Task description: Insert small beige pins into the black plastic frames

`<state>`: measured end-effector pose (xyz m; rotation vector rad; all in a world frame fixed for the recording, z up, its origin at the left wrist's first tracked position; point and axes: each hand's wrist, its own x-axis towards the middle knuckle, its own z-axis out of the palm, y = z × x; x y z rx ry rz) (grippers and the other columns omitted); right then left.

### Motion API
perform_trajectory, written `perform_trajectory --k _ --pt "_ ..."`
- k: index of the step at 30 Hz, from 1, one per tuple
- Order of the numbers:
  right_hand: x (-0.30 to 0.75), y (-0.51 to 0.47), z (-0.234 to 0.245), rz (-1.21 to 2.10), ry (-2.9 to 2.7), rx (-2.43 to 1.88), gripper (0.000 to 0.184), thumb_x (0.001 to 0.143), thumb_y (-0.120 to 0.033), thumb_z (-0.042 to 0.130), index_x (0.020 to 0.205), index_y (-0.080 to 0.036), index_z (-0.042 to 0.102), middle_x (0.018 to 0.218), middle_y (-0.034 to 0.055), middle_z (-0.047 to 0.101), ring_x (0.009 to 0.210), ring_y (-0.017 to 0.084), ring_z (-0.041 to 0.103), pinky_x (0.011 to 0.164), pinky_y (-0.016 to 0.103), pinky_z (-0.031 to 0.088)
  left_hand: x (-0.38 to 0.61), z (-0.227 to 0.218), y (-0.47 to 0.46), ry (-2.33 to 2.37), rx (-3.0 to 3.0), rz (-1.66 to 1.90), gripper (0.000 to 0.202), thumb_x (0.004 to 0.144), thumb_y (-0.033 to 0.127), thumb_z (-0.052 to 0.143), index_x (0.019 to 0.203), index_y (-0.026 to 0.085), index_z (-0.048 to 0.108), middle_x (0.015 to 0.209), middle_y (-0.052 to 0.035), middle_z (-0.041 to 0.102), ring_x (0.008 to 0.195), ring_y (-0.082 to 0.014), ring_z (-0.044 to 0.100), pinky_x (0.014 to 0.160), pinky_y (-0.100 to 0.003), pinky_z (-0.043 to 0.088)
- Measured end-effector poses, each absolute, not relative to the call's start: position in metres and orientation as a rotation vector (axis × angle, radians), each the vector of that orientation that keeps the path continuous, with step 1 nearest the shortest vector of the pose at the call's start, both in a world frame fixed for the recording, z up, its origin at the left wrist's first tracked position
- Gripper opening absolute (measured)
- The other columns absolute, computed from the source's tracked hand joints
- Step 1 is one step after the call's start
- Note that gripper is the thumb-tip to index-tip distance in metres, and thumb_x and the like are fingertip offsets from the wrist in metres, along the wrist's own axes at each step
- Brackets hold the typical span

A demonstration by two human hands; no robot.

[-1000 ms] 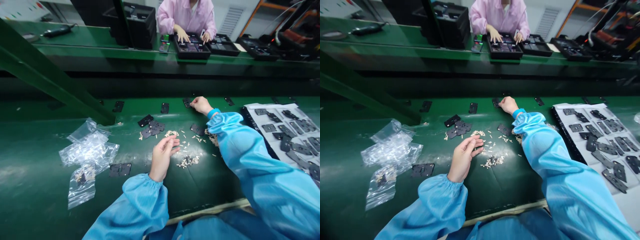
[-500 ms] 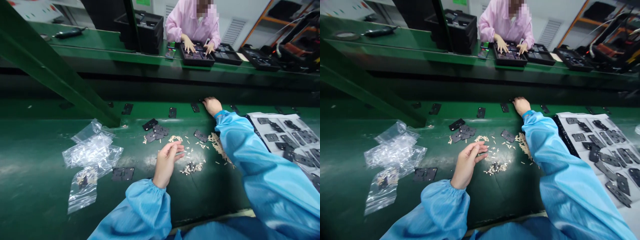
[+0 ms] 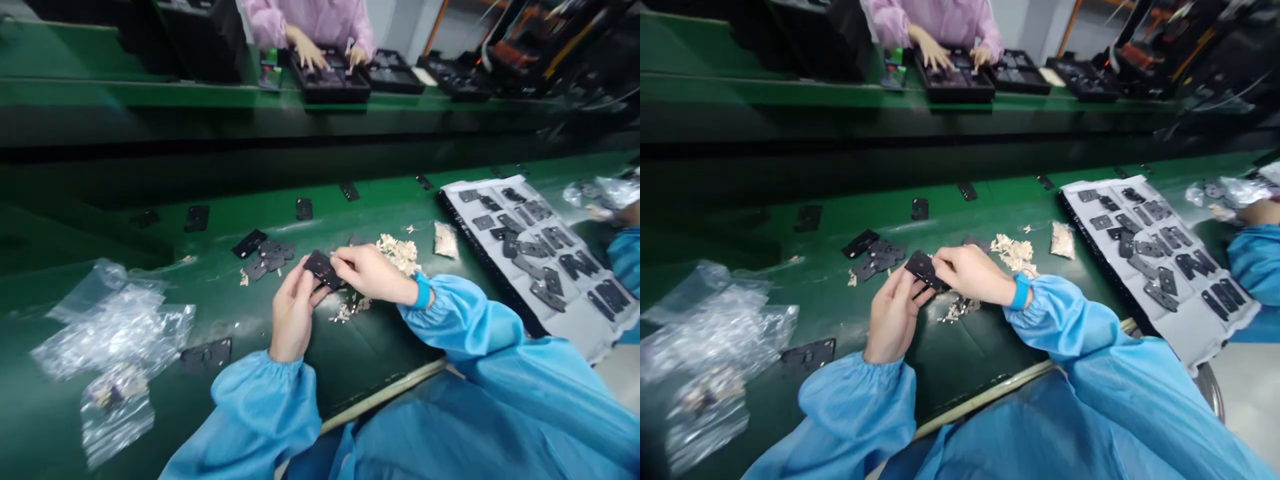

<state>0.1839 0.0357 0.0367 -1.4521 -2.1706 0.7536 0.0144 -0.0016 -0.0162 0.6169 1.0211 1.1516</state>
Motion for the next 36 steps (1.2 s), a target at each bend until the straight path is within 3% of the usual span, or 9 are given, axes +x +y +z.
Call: perform_trajectory --k 4,7,11,18,22,25,29,31,36 --pt "0.196 0.005 0.037 0.763 -2.152 -1.453 0.033 0.105 -0.035 0.049 0.082 -0.020 0.068 0.076 0.0034 0.070 0.068 0.016 0.060 0.067 0.029 0.038 0.018 -0.017 -0.005 1.083 0.704 1.113 0.037 0.084 0.048 0.077 0.107 0.019 0.072 0.107 -0.0063 0.076 0.099 -0.0189 0.074 0.081 -0.028 0.063" --pt "0.222 0.005 0.024 0.756 -1.956 -1.595 0.025 0.098 -0.041 0.062 0.086 -0.021 0.070 0.075 0.0031 0.070 0.066 0.017 0.060 0.064 0.030 0.041 0.017 -0.018 -0.002 1.096 0.692 1.161 0.034 0.089 0.049 0.070 0.108 0.021 0.070 0.099 -0.0055 0.077 0.088 -0.0176 0.075 0.066 -0.024 0.061" --pt "0.243 -0.007 0.007 1.040 -1.973 -1.554 0.018 0.092 -0.039 0.070 0.089 -0.022 0.072 0.080 0.0027 0.071 0.068 0.017 0.062 0.062 0.030 0.046 0.014 -0.016 0.003 1.153 0.713 1.186 0.029 0.090 0.046 0.066 0.107 0.022 0.068 0.091 -0.0052 0.075 0.076 -0.0156 0.072 0.048 -0.018 0.051" --pt "0.226 -0.022 -0.003 1.014 -2.191 -1.391 0.009 0.094 -0.027 0.067 0.101 -0.025 0.072 0.097 0.0057 0.068 0.082 0.020 0.063 0.072 0.034 0.050 0.013 -0.015 0.004 1.137 0.683 1.161 0.038 0.078 0.036 0.080 0.110 0.023 0.064 0.104 -0.0039 0.071 0.083 -0.0171 0.072 0.065 -0.028 0.064" --pt "0.215 -0.017 -0.005 0.987 -2.288 -1.348 0.012 0.094 -0.024 0.067 0.106 -0.025 0.070 0.101 0.0071 0.065 0.093 0.024 0.063 0.081 0.037 0.050 0.013 -0.015 0.004 1.152 0.736 1.165 0.044 0.081 0.029 0.076 0.123 0.025 0.062 0.112 -0.0063 0.069 0.088 -0.0176 0.072 0.066 -0.024 0.062" --pt "0.211 -0.014 -0.003 1.006 -2.359 -1.331 0.011 0.093 -0.021 0.067 0.104 -0.024 0.068 0.100 0.0074 0.064 0.094 0.024 0.062 0.081 0.037 0.049 0.013 -0.013 0.004 1.162 0.761 1.166 0.042 0.083 0.027 0.074 0.123 0.026 0.061 0.112 -0.0057 0.068 0.087 -0.0165 0.071 0.065 -0.023 0.062" --pt "0.213 -0.009 0.001 1.036 -2.370 -1.360 0.003 0.094 -0.021 0.067 0.093 -0.022 0.064 0.093 0.0055 0.063 0.087 0.022 0.060 0.076 0.034 0.046 0.014 -0.013 0.005 1.185 0.690 1.182 0.035 0.079 0.025 0.074 0.108 0.023 0.055 0.107 -0.0028 0.066 0.089 -0.0161 0.070 0.067 -0.026 0.065" --pt "0.219 -0.006 0.003 1.078 -2.343 -1.387 0.008 0.095 -0.027 0.066 0.089 -0.021 0.064 0.088 0.0038 0.064 0.078 0.018 0.059 0.071 0.031 0.044 0.013 -0.013 0.006 1.189 0.672 1.170 0.033 0.079 0.023 0.073 0.105 0.022 0.052 0.103 -0.0024 0.065 0.090 -0.0167 0.069 0.066 -0.027 0.066" --pt "0.232 0.000 0.003 1.304 -2.163 -1.468 0.021 0.098 -0.040 0.062 0.090 -0.021 0.069 0.070 -0.0007 0.064 0.059 0.014 0.054 0.056 0.028 0.038 0.009 -0.015 0.007 1.234 0.828 1.083 0.034 0.081 0.019 0.067 0.114 0.022 0.057 0.102 -0.0040 0.065 0.079 -0.0149 0.067 0.053 -0.024 0.062"
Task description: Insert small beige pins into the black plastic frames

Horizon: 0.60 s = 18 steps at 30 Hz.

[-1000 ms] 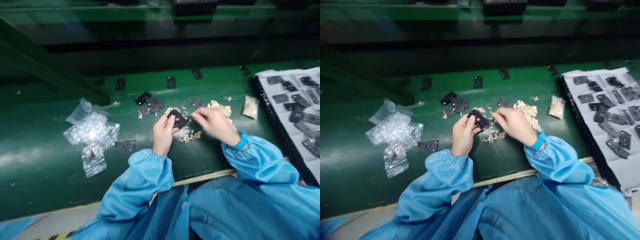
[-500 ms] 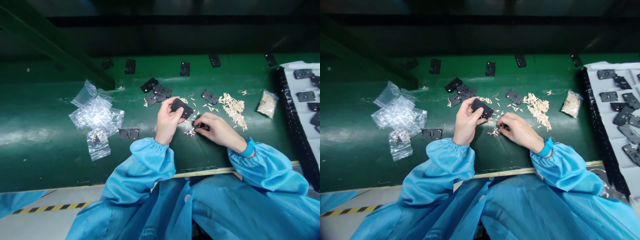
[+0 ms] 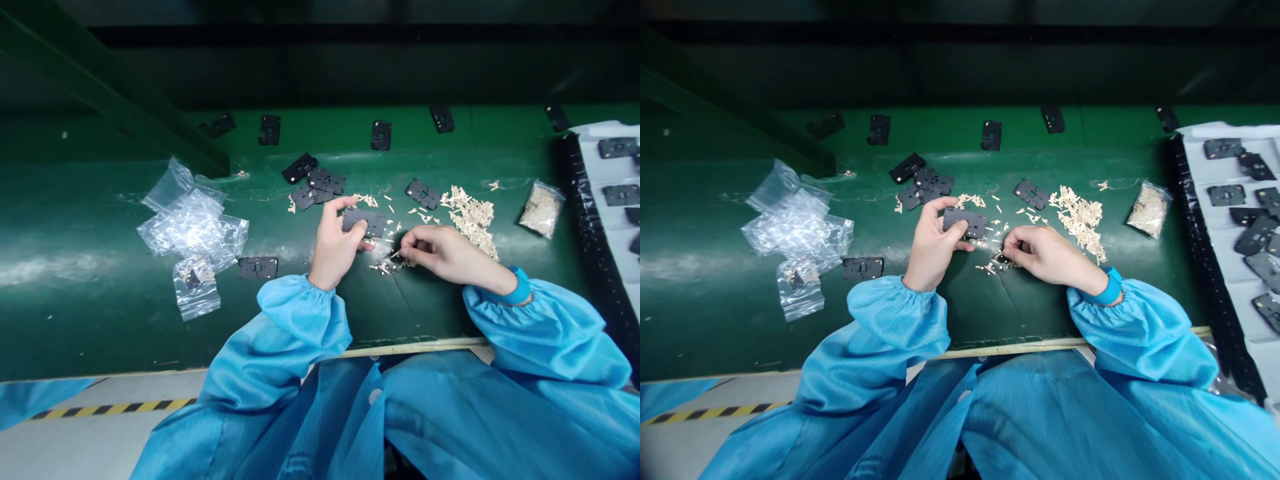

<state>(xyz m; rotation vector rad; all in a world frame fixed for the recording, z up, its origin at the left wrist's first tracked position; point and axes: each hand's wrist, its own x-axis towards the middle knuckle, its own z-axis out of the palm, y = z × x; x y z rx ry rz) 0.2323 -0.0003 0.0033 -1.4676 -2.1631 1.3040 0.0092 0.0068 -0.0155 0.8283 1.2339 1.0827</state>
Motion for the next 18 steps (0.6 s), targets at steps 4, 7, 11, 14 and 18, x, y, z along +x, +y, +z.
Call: perform_trajectory --k 4,7,11,14,18 --pt "0.232 0.000 0.003 1.526 -1.893 -1.492 0.031 0.095 -0.050 0.063 0.088 -0.020 0.069 0.065 -0.0012 0.060 0.058 0.013 0.051 0.054 0.028 0.037 0.007 -0.021 0.006 1.160 1.067 0.968 0.015 0.089 0.018 0.057 0.093 0.018 0.071 0.102 -0.0052 0.069 0.078 -0.0129 0.068 0.062 -0.025 0.065" --pt "0.227 -0.001 0.004 1.572 -1.698 -1.528 0.037 0.090 -0.056 0.066 0.086 -0.019 0.068 0.069 0.0005 0.061 0.063 0.014 0.051 0.057 0.028 0.039 0.008 -0.024 0.003 1.164 1.163 0.917 0.023 0.092 0.018 0.054 0.087 0.017 0.076 0.100 -0.0051 0.073 0.081 -0.0128 0.072 0.075 -0.027 0.065" --pt "0.221 -0.004 0.005 1.552 -1.613 -1.530 0.042 0.088 -0.061 0.067 0.084 -0.019 0.067 0.070 0.0013 0.060 0.065 0.015 0.051 0.058 0.029 0.039 0.011 -0.022 -0.001 1.197 1.430 0.868 0.014 0.087 0.022 0.070 0.096 0.021 0.079 0.100 -0.0043 0.075 0.085 -0.0154 0.072 0.078 -0.029 0.061" --pt "0.219 -0.005 0.004 1.525 -1.623 -1.545 0.041 0.088 -0.060 0.068 0.085 -0.019 0.067 0.070 0.0007 0.061 0.063 0.015 0.050 0.057 0.028 0.039 0.011 -0.021 -0.003 1.234 1.562 0.850 0.004 0.085 0.024 0.075 0.085 0.022 0.078 0.085 -0.0013 0.075 0.082 -0.0158 0.070 0.078 -0.030 0.057" --pt "0.223 -0.009 0.000 1.415 -1.724 -1.552 0.037 0.093 -0.055 0.063 0.087 -0.019 0.068 0.073 0.0014 0.065 0.064 0.015 0.053 0.059 0.028 0.040 0.010 -0.022 -0.001 1.270 1.497 0.871 0.007 0.086 0.023 0.073 0.080 0.020 0.076 0.082 -0.0010 0.075 0.081 -0.0161 0.070 0.077 -0.030 0.055"
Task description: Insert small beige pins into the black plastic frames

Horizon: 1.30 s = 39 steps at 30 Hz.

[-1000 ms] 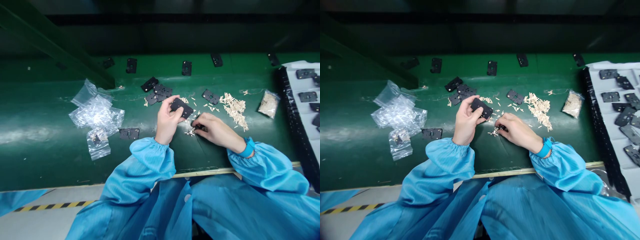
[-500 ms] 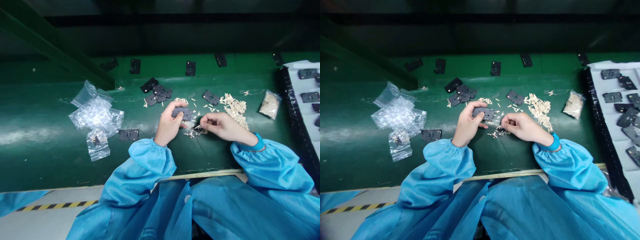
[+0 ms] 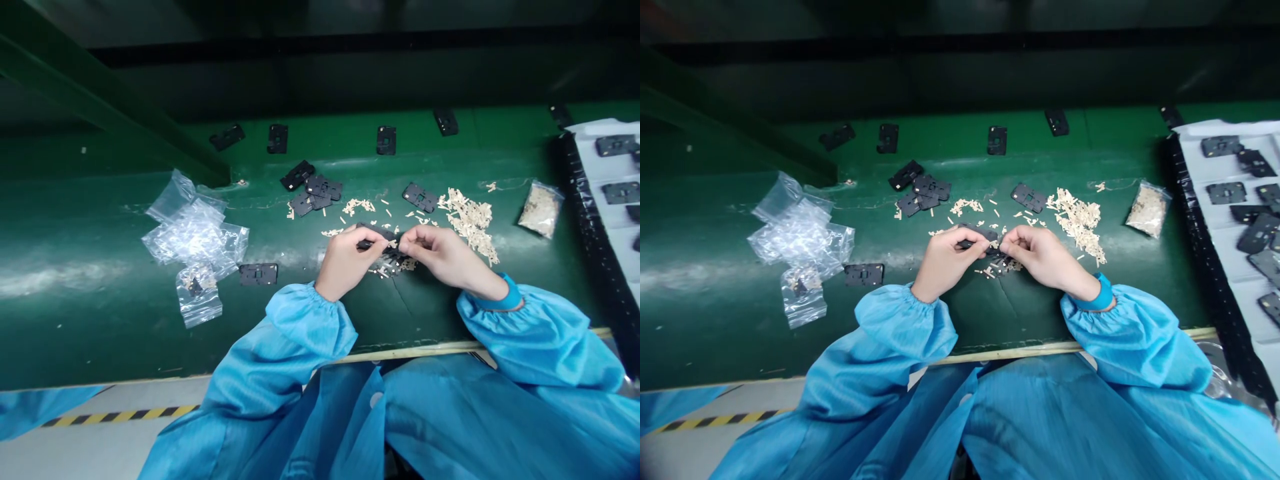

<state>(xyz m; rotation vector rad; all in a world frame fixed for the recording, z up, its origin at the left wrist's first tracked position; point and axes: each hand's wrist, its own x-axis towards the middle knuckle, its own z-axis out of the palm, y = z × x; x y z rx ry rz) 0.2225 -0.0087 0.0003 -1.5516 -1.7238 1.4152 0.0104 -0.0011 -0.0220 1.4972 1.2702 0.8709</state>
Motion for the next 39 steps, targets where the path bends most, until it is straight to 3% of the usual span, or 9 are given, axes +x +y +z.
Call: perform_trajectory --k 5,8,11,14,23,29,35,39 --pt "0.224 -0.018 0.000 1.193 -2.058 -1.526 0.029 0.100 -0.042 0.059 0.084 -0.020 0.071 0.078 0.0021 0.068 0.067 0.014 0.057 0.063 0.029 0.040 0.009 -0.021 0.001 1.297 1.417 0.865 0.008 0.084 0.024 0.073 0.079 0.019 0.076 0.082 -0.0026 0.076 0.079 -0.0164 0.072 0.074 -0.029 0.055" --pt "0.222 -0.020 0.001 1.077 -2.078 -1.510 0.023 0.095 -0.038 0.068 0.081 -0.020 0.069 0.080 0.0017 0.066 0.067 0.013 0.056 0.063 0.029 0.039 0.009 -0.021 0.001 1.288 1.375 0.869 0.008 0.084 0.026 0.073 0.080 0.019 0.076 0.083 -0.0030 0.076 0.079 -0.0165 0.072 0.071 -0.028 0.055" --pt "0.219 -0.017 0.002 1.094 -1.941 -1.549 0.016 0.089 -0.036 0.074 0.090 -0.020 0.069 0.074 -0.0005 0.061 0.062 0.013 0.052 0.059 0.028 0.039 0.009 -0.021 0.001 1.276 1.354 0.873 0.009 0.083 0.027 0.074 0.079 0.019 0.075 0.083 -0.0034 0.076 0.078 -0.0165 0.072 0.070 -0.028 0.055" --pt "0.215 -0.010 0.003 1.136 -1.828 -1.539 0.018 0.093 -0.037 0.068 0.097 -0.020 0.070 0.067 -0.0018 0.059 0.058 0.013 0.050 0.056 0.028 0.039 0.009 -0.021 0.001 1.263 1.361 0.882 0.010 0.083 0.027 0.074 0.079 0.019 0.075 0.083 -0.0036 0.076 0.078 -0.0165 0.073 0.070 -0.028 0.056" --pt "0.196 0.001 0.004 1.244 -1.688 -1.465 0.018 0.090 -0.035 0.067 0.087 -0.017 0.070 0.062 -0.0024 0.057 0.052 0.010 0.046 0.049 0.026 0.037 0.010 -0.021 0.002 1.316 1.291 0.958 0.009 0.085 0.024 0.071 0.079 0.018 0.074 0.079 -0.0023 0.074 0.075 -0.0156 0.073 0.070 -0.027 0.060" --pt "0.188 -0.003 -0.003 0.979 -1.778 -1.484 0.012 0.090 -0.029 0.067 0.085 -0.018 0.071 0.063 -0.0012 0.060 0.054 0.011 0.048 0.053 0.027 0.038 0.013 -0.019 -0.008 1.382 1.499 1.091 0.011 0.091 0.022 0.067 0.095 0.022 0.078 0.104 -0.0039 0.072 0.088 -0.0133 0.072 0.076 -0.025 0.064" --pt "0.188 -0.006 -0.003 0.841 -1.850 -1.514 0.010 0.091 -0.026 0.065 0.086 -0.020 0.071 0.067 0.0002 0.062 0.057 0.013 0.051 0.057 0.028 0.042 0.010 -0.016 -0.012 1.386 1.733 0.982 0.015 0.094 0.022 0.064 0.101 0.025 0.077 0.109 -0.0038 0.072 0.094 -0.0149 0.072 0.086 -0.026 0.060" --pt "0.186 -0.009 0.002 0.766 -1.923 -1.493 0.009 0.091 -0.023 0.064 0.084 -0.020 0.069 0.070 0.0016 0.063 0.060 0.014 0.053 0.057 0.029 0.042 0.009 -0.017 -0.012 1.416 1.847 0.981 0.013 0.093 0.020 0.065 0.095 0.024 0.077 0.103 -0.0033 0.073 0.091 -0.0147 0.070 0.079 -0.024 0.056"
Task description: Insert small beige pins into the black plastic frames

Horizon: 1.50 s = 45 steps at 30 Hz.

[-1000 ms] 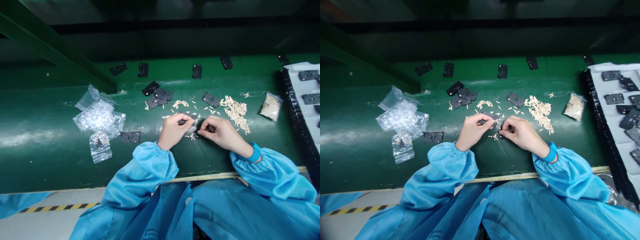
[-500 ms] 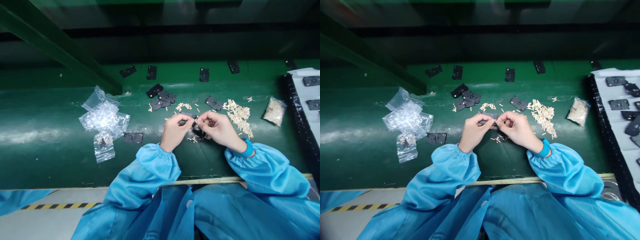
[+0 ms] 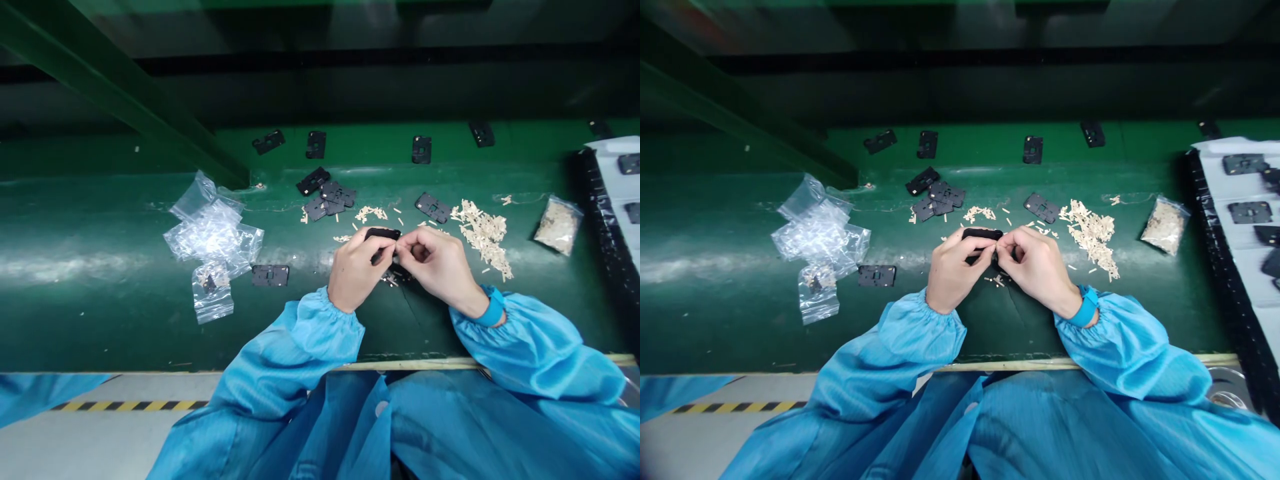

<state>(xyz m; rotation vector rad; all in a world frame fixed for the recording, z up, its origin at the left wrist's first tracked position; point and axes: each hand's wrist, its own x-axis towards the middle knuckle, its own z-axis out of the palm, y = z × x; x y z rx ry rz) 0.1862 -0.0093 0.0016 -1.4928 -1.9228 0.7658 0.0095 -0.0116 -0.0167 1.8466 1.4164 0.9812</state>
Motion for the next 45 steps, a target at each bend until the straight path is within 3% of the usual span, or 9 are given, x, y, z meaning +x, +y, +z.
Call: perform_trajectory --k 4,11,19,23,32,35,38,42,45 --pt "0.187 -0.011 0.003 0.767 -1.931 -1.474 0.009 0.090 -0.022 0.064 0.082 -0.020 0.068 0.071 0.0014 0.064 0.060 0.014 0.054 0.057 0.028 0.043 0.010 -0.018 -0.012 1.423 1.839 0.972 0.013 0.090 0.016 0.065 0.091 0.023 0.076 0.096 -0.0026 0.071 0.081 -0.0130 0.069 0.073 -0.023 0.055" --pt "0.188 -0.013 0.002 0.716 -1.932 -1.543 0.011 0.094 -0.025 0.064 0.088 -0.020 0.072 0.070 0.0013 0.065 0.057 0.014 0.054 0.058 0.029 0.042 0.008 -0.018 -0.012 1.374 1.979 0.951 0.014 0.097 0.022 0.061 0.100 0.024 0.075 0.114 -0.0040 0.075 0.103 -0.0163 0.072 0.086 -0.025 0.054" --pt "0.184 -0.021 -0.001 0.476 -2.119 -1.548 0.012 0.095 -0.022 0.060 0.086 -0.021 0.068 0.075 0.0032 0.066 0.063 0.015 0.058 0.060 0.030 0.043 0.011 -0.020 -0.018 1.424 2.068 0.933 0.014 0.093 0.016 0.062 0.086 0.022 0.073 0.115 -0.0032 0.074 0.095 -0.0148 0.072 0.076 -0.023 0.054" --pt "0.185 -0.018 0.001 0.612 -2.025 -1.521 0.008 0.091 -0.019 0.062 0.085 -0.021 0.067 0.075 0.0028 0.066 0.062 0.015 0.057 0.059 0.029 0.044 0.011 -0.020 -0.013 1.424 1.828 0.961 0.013 0.087 0.014 0.064 0.086 0.022 0.074 0.098 -0.0023 0.071 0.084 -0.0128 0.069 0.077 -0.023 0.058" --pt "0.198 -0.006 0.003 1.058 -1.681 -1.515 0.004 0.084 -0.022 0.067 0.084 -0.019 0.069 0.067 0.0002 0.062 0.056 0.012 0.050 0.052 0.028 0.039 0.004 -0.013 -0.003 1.532 1.586 1.089 0.019 0.094 0.026 0.062 0.084 0.020 0.077 0.094 -0.0040 0.070 0.082 -0.0126 0.070 0.075 -0.023 0.063" --pt "0.198 -0.006 0.005 1.078 -1.679 -1.506 0.006 0.085 -0.024 0.068 0.084 -0.019 0.069 0.069 0.0007 0.061 0.057 0.012 0.049 0.053 0.028 0.039 0.005 -0.013 -0.004 1.410 1.521 1.062 0.011 0.090 0.023 0.068 0.094 0.019 0.077 0.107 -0.0057 0.069 0.086 -0.0127 0.072 0.080 -0.023 0.064" --pt "0.196 -0.007 0.007 1.085 -1.681 -1.499 0.008 0.087 -0.027 0.068 0.084 -0.019 0.069 0.068 0.0007 0.060 0.057 0.012 0.049 0.052 0.028 0.038 0.006 -0.014 -0.002 1.297 1.440 0.994 0.019 0.089 0.023 0.068 0.106 0.020 0.077 0.119 -0.0077 0.068 0.094 -0.0147 0.073 0.080 -0.027 0.065" --pt "0.197 -0.007 0.005 1.070 -1.721 -1.486 0.009 0.089 -0.028 0.066 0.086 -0.020 0.069 0.069 0.0005 0.059 0.057 0.013 0.050 0.053 0.029 0.039 0.006 -0.014 0.000 1.296 1.477 0.940 0.005 0.087 0.022 0.072 0.086 0.020 0.076 0.095 -0.0043 0.072 0.088 -0.0162 0.070 0.075 -0.029 0.065" --pt "0.201 -0.005 0.004 0.997 -1.801 -1.498 0.012 0.088 -0.024 0.066 0.100 -0.021 0.067 0.071 -0.0007 0.057 0.059 0.014 0.052 0.055 0.029 0.041 0.005 -0.015 -0.001 1.292 1.494 0.963 0.006 0.086 0.017 0.070 0.084 0.020 0.075 0.089 -0.0021 0.070 0.081 -0.0142 0.068 0.070 -0.027 0.064"
